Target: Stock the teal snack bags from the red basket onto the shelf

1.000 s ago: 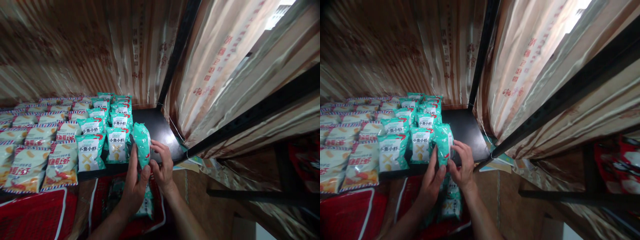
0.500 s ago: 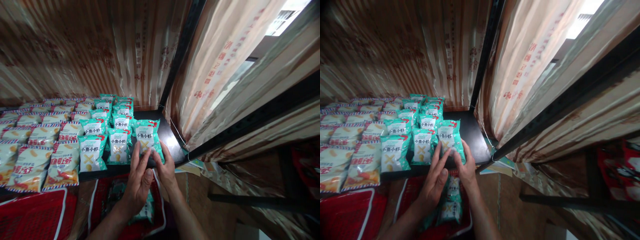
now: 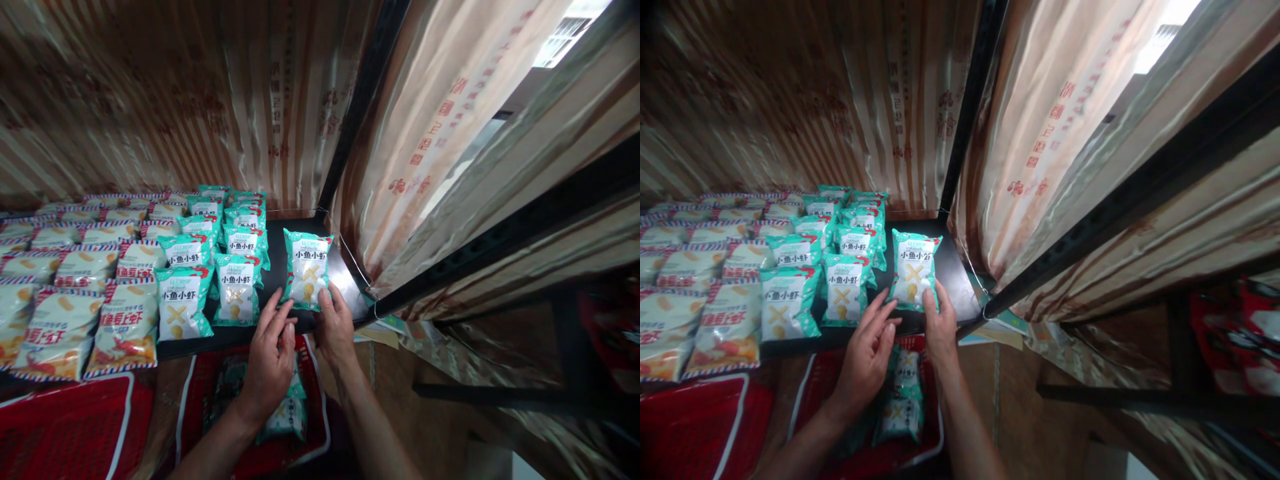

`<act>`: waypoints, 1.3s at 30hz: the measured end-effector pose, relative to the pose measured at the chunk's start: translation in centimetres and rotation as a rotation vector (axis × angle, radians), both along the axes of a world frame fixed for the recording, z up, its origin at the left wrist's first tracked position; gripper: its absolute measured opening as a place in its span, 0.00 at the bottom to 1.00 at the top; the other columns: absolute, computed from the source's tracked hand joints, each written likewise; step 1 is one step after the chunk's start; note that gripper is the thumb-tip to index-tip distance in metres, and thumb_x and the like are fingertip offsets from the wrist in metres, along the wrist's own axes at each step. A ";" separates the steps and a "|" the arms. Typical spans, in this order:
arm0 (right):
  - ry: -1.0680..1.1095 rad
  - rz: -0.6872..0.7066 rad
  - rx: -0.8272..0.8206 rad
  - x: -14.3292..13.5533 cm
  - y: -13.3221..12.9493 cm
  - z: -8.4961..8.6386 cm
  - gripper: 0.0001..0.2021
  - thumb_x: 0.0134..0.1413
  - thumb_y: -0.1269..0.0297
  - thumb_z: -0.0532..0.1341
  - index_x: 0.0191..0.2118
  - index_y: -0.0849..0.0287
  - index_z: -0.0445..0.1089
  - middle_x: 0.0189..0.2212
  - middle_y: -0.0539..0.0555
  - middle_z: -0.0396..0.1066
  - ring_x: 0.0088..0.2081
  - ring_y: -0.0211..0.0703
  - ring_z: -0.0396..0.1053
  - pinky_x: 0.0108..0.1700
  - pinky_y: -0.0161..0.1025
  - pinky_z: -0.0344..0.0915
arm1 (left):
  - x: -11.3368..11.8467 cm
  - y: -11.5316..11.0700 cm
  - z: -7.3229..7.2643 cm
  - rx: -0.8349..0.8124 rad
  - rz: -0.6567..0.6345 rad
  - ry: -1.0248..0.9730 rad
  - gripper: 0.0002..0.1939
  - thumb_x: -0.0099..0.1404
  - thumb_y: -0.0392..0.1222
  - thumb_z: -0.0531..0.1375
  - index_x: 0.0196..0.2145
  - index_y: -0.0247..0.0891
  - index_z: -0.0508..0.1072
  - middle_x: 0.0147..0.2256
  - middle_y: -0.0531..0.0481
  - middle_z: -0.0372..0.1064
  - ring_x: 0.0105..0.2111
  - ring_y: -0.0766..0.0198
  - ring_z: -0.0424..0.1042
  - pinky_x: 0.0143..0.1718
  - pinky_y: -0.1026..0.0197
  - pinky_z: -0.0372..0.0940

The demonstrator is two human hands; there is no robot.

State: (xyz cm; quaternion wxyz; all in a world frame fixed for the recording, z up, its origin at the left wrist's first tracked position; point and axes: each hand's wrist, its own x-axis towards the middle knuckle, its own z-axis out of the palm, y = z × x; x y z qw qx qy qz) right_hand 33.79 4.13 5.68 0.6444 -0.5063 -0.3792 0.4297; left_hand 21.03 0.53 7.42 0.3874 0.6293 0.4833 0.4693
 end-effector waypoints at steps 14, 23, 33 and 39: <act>0.066 0.166 -0.022 0.2 -0.2 -0.3 0.28 0.48 0.59 0.67 0.55 0.56 0.65 0.47 0.55 0.74 0.45 0.46 0.73 0.50 0.44 0.68 | 0.2 0.2 -0.7 0.073 0.040 0.060 0.20 0.69 0.41 0.48 0.55 0.36 0.68 0.63 0.37 0.53 0.46 0.60 0.73 0.49 0.54 0.69; 0.218 0.165 -0.068 -0.2 0.2 -0.4 0.26 0.51 0.48 0.63 0.53 0.54 0.67 0.47 0.55 0.75 0.44 0.50 0.74 0.43 0.44 0.72 | 0.7 0.6 -1.3 0.044 0.037 0.055 0.21 0.69 0.40 0.48 0.56 0.32 0.66 0.63 0.34 0.51 0.47 0.58 0.73 0.49 0.53 0.69; 0.150 0.017 -0.036 -0.5 1.0 -0.2 0.29 0.50 0.49 0.63 0.56 0.54 0.63 0.49 0.56 0.73 0.42 0.50 0.74 0.37 0.44 0.74 | 1.0 1.5 -1.4 0.067 0.052 0.164 0.24 0.65 0.37 0.48 0.58 0.28 0.61 0.64 0.33 0.48 0.63 0.50 0.54 0.60 0.44 0.57; 0.085 -0.143 0.020 0.7 4.9 1.8 0.28 0.47 0.51 0.64 0.54 0.55 0.63 0.46 0.56 0.73 0.39 0.47 0.75 0.36 0.42 0.74 | 3.8 4.5 1.2 0.145 0.176 0.190 0.25 0.64 0.35 0.49 0.59 0.29 0.60 0.66 0.35 0.46 0.66 0.54 0.45 0.64 0.48 0.49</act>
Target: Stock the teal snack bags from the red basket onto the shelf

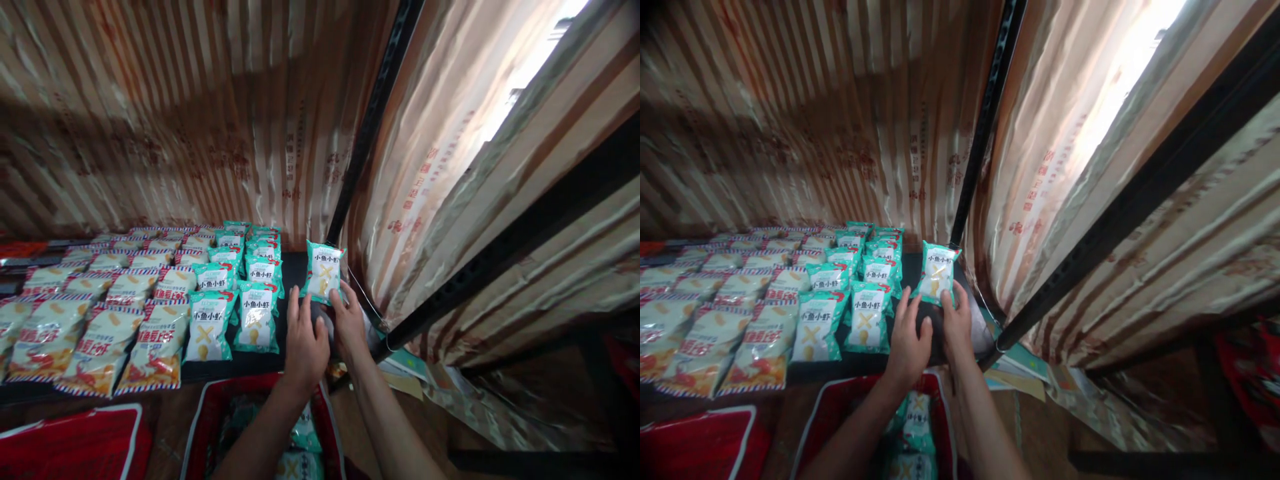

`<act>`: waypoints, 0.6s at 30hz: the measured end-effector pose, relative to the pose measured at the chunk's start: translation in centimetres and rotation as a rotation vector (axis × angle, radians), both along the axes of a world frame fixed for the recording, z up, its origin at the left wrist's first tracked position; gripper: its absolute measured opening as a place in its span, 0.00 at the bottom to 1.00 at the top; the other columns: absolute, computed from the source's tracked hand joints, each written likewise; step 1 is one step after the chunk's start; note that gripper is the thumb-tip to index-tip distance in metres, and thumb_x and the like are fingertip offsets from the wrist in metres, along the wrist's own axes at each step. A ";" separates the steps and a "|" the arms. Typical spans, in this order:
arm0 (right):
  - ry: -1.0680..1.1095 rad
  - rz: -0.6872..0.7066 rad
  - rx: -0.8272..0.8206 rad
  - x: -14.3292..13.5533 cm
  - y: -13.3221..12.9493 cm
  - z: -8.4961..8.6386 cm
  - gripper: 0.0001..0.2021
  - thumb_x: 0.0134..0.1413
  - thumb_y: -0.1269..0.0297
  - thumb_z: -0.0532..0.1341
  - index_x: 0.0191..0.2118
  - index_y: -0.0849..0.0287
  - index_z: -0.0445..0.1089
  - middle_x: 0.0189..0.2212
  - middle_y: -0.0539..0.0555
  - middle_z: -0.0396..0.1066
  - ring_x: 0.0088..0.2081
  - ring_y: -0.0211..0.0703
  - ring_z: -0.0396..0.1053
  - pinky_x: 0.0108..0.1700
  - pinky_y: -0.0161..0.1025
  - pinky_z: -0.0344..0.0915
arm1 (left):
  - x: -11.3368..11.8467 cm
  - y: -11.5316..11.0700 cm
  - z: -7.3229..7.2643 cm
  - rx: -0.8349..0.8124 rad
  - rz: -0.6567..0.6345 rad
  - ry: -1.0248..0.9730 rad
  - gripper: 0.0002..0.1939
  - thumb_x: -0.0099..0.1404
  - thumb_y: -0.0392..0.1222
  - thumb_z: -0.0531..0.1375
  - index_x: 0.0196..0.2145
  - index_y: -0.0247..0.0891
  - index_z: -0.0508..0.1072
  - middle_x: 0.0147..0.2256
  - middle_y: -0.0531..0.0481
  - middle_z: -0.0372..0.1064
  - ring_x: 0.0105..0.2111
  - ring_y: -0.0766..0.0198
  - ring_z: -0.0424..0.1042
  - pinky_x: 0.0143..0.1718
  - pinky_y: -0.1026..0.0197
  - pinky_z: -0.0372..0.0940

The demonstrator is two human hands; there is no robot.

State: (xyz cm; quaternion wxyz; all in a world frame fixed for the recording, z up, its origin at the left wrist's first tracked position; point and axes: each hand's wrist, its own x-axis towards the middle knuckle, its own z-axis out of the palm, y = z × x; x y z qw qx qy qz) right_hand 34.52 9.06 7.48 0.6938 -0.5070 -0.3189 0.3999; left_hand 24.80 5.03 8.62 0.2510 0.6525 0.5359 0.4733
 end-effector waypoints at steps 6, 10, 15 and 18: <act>-0.036 0.100 0.078 1.1 7.0 0.4 0.26 0.43 0.52 0.65 0.49 0.59 0.66 0.38 0.54 0.76 0.35 0.45 0.75 0.40 0.44 0.72 | 2.2 6.2 1.2 -0.010 0.091 0.053 0.26 0.64 0.36 0.49 0.59 0.24 0.59 0.64 0.30 0.49 0.65 0.51 0.47 0.64 0.47 0.48; -0.120 0.096 0.060 1.2 10.8 -1.1 0.25 0.43 0.52 0.62 0.47 0.60 0.68 0.33 0.54 0.77 0.33 0.45 0.75 0.40 0.46 0.72 | 3.2 9.6 0.6 -0.019 0.148 0.103 0.25 0.64 0.35 0.49 0.57 0.22 0.61 0.62 0.26 0.52 0.65 0.48 0.48 0.63 0.45 0.50; -0.230 0.092 0.025 1.4 14.1 -2.9 0.18 0.41 0.57 0.63 0.40 0.59 0.73 0.28 0.52 0.77 0.31 0.46 0.74 0.38 0.46 0.72 | 3.9 12.6 -0.6 -0.039 0.253 0.109 0.22 0.63 0.34 0.49 0.54 0.25 0.65 0.60 0.27 0.55 0.63 0.45 0.51 0.61 0.42 0.51; -0.313 0.107 0.013 1.6 15.5 -3.5 0.16 0.41 0.58 0.64 0.39 0.57 0.74 0.28 0.51 0.77 0.32 0.46 0.74 0.39 0.46 0.71 | 4.2 13.9 -0.9 -0.068 0.289 0.113 0.21 0.65 0.36 0.48 0.52 0.25 0.67 0.59 0.27 0.57 0.62 0.44 0.53 0.61 0.43 0.51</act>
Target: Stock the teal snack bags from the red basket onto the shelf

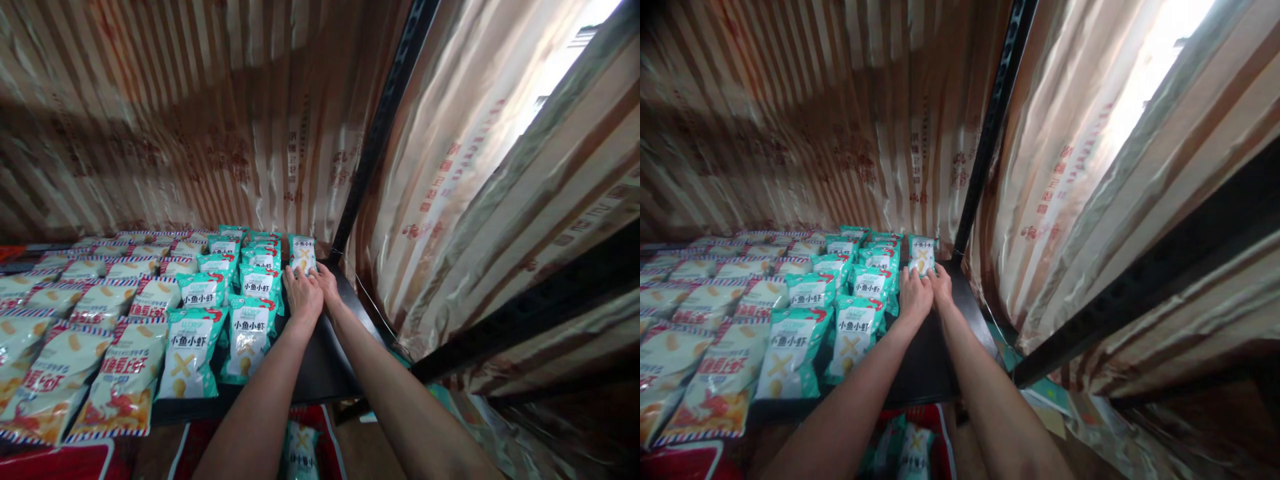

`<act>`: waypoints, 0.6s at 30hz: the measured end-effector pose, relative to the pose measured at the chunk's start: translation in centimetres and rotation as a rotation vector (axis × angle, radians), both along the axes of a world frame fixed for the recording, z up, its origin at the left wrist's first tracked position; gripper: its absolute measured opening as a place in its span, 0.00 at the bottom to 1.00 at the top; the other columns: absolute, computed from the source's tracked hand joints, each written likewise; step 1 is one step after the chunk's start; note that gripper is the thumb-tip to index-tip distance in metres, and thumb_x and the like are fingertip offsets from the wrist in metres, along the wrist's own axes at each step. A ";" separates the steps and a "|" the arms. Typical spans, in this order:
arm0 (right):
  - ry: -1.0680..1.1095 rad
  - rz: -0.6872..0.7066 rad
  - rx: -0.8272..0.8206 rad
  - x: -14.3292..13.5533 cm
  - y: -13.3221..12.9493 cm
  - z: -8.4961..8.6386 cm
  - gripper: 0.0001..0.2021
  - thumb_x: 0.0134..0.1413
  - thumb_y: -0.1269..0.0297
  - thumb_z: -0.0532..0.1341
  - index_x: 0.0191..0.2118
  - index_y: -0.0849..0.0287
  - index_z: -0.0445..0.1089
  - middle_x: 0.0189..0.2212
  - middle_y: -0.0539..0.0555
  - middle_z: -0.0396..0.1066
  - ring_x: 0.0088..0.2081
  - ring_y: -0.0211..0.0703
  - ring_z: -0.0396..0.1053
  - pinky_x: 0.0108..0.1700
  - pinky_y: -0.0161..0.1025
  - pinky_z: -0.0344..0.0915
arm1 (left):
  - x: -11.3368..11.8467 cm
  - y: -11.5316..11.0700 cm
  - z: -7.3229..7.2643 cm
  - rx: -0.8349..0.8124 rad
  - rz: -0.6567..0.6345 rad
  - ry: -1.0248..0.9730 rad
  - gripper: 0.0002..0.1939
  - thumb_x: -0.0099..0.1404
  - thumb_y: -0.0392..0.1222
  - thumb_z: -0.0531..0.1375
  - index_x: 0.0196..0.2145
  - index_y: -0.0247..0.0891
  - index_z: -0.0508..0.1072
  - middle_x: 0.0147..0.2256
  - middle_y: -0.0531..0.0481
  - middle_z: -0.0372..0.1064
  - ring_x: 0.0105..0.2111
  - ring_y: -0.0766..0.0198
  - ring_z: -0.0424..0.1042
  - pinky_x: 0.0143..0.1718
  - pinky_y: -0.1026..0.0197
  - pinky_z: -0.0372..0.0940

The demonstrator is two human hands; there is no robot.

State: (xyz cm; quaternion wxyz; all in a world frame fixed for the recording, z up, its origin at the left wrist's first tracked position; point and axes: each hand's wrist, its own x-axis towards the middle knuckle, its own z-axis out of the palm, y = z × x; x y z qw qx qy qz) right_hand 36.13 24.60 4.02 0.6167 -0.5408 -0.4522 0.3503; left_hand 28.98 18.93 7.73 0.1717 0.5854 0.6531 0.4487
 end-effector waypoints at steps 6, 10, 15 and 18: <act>-0.179 0.000 -0.026 0.4 1.5 -0.5 0.14 0.44 0.60 0.62 0.39 0.56 0.75 0.30 0.52 0.78 0.36 0.49 0.73 0.43 0.48 0.69 | 0.6 1.5 0.3 -0.043 0.033 0.019 0.21 0.67 0.40 0.47 0.48 0.24 0.71 0.55 0.25 0.61 0.60 0.42 0.55 0.59 0.41 0.52; -0.332 -0.024 -0.044 0.2 1.5 -0.3 0.14 0.46 0.61 0.61 0.40 0.57 0.75 0.35 0.55 0.78 0.40 0.51 0.72 0.46 0.47 0.66 | 0.3 2.0 0.2 -0.054 0.011 0.013 0.17 0.66 0.39 0.49 0.46 0.31 0.73 0.51 0.32 0.67 0.58 0.43 0.57 0.56 0.41 0.54; -0.543 -0.015 -0.097 -0.3 0.8 0.3 0.16 0.50 0.64 0.59 0.46 0.53 0.73 0.38 0.55 0.76 0.41 0.50 0.71 0.43 0.42 0.64 | 0.0 2.2 0.1 -0.077 0.019 0.024 0.19 0.67 0.39 0.47 0.46 0.29 0.73 0.49 0.31 0.67 0.54 0.44 0.62 0.54 0.43 0.55; -0.669 -0.016 -0.156 -0.4 0.4 0.6 0.15 0.53 0.61 0.58 0.47 0.51 0.73 0.36 0.56 0.76 0.40 0.50 0.69 0.41 0.41 0.63 | 0.0 2.4 0.1 -0.087 0.039 0.040 0.20 0.67 0.39 0.46 0.47 0.27 0.72 0.49 0.29 0.66 0.53 0.44 0.63 0.53 0.44 0.56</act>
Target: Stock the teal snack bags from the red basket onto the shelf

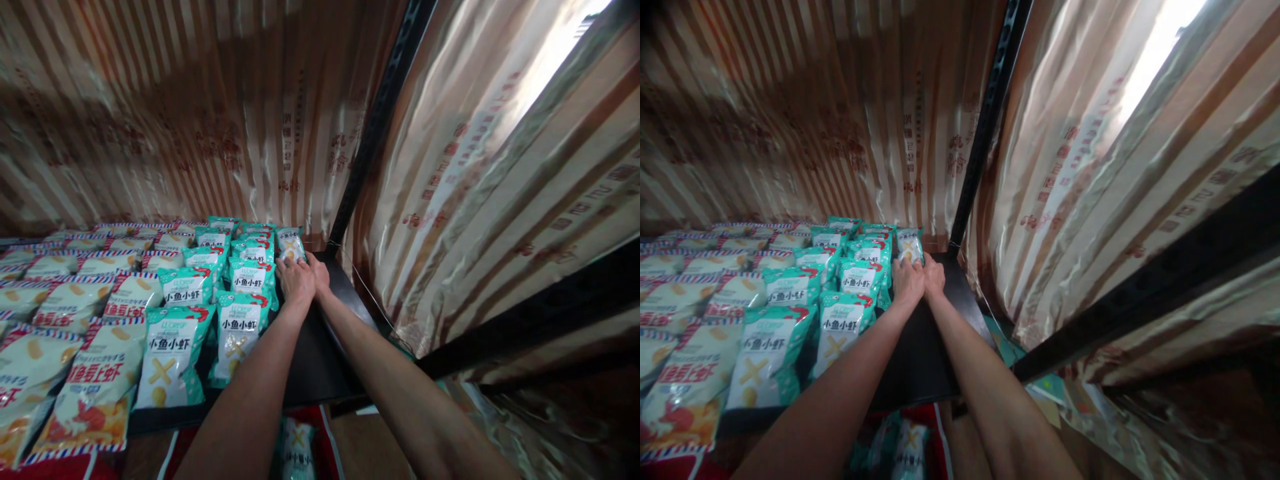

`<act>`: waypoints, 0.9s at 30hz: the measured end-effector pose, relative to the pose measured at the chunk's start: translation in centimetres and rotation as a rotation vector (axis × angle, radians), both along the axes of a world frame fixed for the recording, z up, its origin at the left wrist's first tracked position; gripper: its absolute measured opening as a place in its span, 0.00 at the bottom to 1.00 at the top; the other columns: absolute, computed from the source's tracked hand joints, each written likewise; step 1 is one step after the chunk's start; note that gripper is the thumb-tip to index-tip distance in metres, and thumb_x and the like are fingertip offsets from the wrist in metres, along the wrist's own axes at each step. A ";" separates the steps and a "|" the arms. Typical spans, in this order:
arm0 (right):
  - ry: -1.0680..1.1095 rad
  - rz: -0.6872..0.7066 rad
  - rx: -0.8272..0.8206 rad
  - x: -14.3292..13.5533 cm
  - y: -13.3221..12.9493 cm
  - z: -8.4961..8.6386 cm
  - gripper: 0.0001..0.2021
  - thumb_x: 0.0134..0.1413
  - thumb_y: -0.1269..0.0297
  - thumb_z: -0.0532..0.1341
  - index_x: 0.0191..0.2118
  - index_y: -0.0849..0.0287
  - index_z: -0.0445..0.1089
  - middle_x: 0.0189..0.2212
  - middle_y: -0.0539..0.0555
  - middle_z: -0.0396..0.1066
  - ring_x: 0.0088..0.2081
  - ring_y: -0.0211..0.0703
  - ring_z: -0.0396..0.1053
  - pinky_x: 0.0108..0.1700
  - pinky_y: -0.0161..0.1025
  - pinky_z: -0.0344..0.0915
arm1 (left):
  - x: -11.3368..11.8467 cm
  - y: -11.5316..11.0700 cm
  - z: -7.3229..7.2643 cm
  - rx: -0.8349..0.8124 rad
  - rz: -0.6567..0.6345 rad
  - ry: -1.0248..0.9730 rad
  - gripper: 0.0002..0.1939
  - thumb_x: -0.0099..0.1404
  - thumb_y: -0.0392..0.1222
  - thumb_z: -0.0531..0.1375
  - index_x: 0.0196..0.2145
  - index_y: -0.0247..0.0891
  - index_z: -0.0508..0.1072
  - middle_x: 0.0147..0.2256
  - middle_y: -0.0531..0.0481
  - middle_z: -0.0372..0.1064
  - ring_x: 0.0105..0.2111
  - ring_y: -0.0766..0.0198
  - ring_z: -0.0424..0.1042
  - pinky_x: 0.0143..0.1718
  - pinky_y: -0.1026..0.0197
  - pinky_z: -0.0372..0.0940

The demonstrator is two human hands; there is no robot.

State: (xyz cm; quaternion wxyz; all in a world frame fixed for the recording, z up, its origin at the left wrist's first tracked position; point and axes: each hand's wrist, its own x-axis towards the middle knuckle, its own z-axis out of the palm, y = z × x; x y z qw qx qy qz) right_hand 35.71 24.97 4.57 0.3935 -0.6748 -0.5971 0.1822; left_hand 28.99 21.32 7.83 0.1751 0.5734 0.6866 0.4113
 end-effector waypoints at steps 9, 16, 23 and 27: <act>-0.260 0.032 -0.105 0.2 0.3 0.7 0.12 0.58 0.63 0.55 0.43 0.57 0.72 0.39 0.58 0.75 0.42 0.47 0.66 0.42 0.38 0.59 | 0.4 0.8 -0.7 0.017 0.017 0.038 0.19 0.66 0.37 0.46 0.48 0.27 0.71 0.49 0.31 0.67 0.53 0.47 0.63 0.53 0.46 0.57; -0.290 0.033 -0.129 0.1 0.5 0.8 0.13 0.58 0.61 0.56 0.46 0.55 0.71 0.40 0.57 0.75 0.42 0.47 0.66 0.41 0.37 0.59 | 0.3 1.0 -1.0 0.008 0.033 0.058 0.20 0.67 0.38 0.46 0.49 0.27 0.70 0.51 0.29 0.65 0.54 0.44 0.62 0.52 0.43 0.57; -0.206 0.043 -0.089 0.3 0.5 0.8 0.22 0.57 0.61 0.56 0.58 0.54 0.62 0.43 0.56 0.75 0.43 0.47 0.70 0.42 0.37 0.62 | 0.6 0.4 -0.8 0.013 -0.007 0.093 0.21 0.68 0.36 0.43 0.48 0.26 0.71 0.52 0.31 0.65 0.60 0.44 0.56 0.57 0.44 0.53; -0.137 0.059 -0.049 0.5 0.6 0.9 0.24 0.56 0.62 0.57 0.59 0.52 0.62 0.43 0.55 0.75 0.43 0.48 0.72 0.42 0.37 0.65 | 0.6 0.1 -0.6 0.044 -0.058 0.096 0.21 0.67 0.34 0.43 0.47 0.26 0.72 0.53 0.32 0.65 0.60 0.44 0.55 0.59 0.43 0.50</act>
